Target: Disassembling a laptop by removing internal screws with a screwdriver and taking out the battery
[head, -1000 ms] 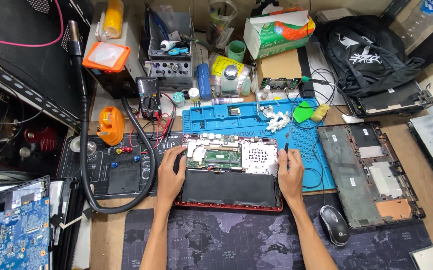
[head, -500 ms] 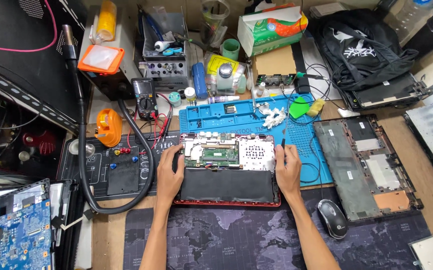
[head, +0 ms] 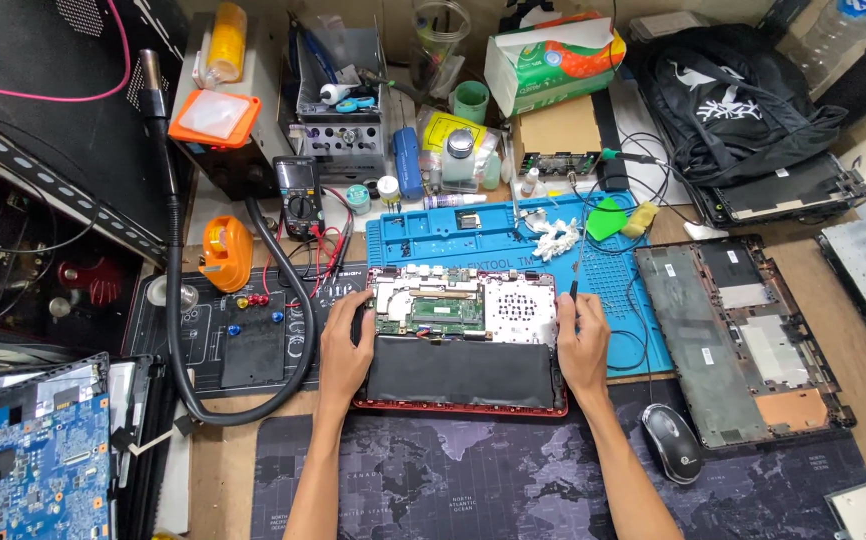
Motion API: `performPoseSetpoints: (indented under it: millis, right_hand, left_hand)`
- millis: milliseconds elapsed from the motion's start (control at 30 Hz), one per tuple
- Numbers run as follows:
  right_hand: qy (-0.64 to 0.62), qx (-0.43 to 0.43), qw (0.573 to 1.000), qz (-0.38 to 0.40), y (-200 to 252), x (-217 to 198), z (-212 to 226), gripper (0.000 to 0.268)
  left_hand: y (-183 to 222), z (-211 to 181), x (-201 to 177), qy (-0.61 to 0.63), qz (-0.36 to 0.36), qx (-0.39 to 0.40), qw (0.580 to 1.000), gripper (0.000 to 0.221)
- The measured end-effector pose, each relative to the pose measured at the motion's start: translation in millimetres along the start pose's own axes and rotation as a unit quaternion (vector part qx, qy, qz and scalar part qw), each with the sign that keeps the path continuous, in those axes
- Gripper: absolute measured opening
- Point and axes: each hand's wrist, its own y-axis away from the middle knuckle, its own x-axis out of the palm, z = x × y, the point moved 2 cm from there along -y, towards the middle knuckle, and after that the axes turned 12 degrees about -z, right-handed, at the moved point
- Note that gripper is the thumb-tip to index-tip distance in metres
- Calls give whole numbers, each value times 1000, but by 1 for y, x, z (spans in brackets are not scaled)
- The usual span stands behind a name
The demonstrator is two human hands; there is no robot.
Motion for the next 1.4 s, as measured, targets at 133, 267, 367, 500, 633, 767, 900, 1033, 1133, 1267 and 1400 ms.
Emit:
performPoseSetpoints:
  millis: [133, 267, 367, 500, 633, 767, 900, 1033, 1133, 1267, 1400]
  right_hand:
    - [-1, -8, 1000, -1, 0, 0, -1, 50]
    - [9, -4, 1000, -3, -1, 1, -3, 51]
    - [11, -4, 1000, -1, -1, 1, -5, 51]
    - [12, -1, 1000, -2, -1, 2, -11, 51]
    - [9, 3, 1000, -5, -2, 3, -11, 51]
    - [13, 3, 1000, -5, 0, 1, -5, 51]
    - [15, -6, 1000, -2, -1, 2, -11, 51]
    - [9, -4, 1000, -2, 1, 1, -5, 51]
    - [15, -6, 1000, -2, -1, 1, -3, 50]
    - [12, 4, 1000, -1, 0, 1, -2, 50]
    - [6, -4, 1000, -6, 0, 3, -10, 49]
  left_hand:
    - [0, -1, 0, -3, -2, 1, 1000, 29]
    - [-1, 1, 0, 3, -4, -5, 1000, 29]
    - [0, 2, 1, 1, -1, -7, 1000, 30]
    - [1, -1, -1, 10, -1, -16, 1000, 30]
    - [-1, 1, 0, 4, 0, -12, 1000, 31]
    - [0, 2, 1, 3, 1, -12, 1000, 30]
    - [-1, -1, -1, 8, -3, -13, 1000, 30]
    - [1, 3, 0, 5, -4, -12, 1000, 30]
    - [-1, 3, 1, 4, -5, -4, 1000, 29]
    - [0, 4, 1, 4, -11, -2, 1000, 29]
    - [0, -3, -1, 2, -13, -2, 1000, 29]
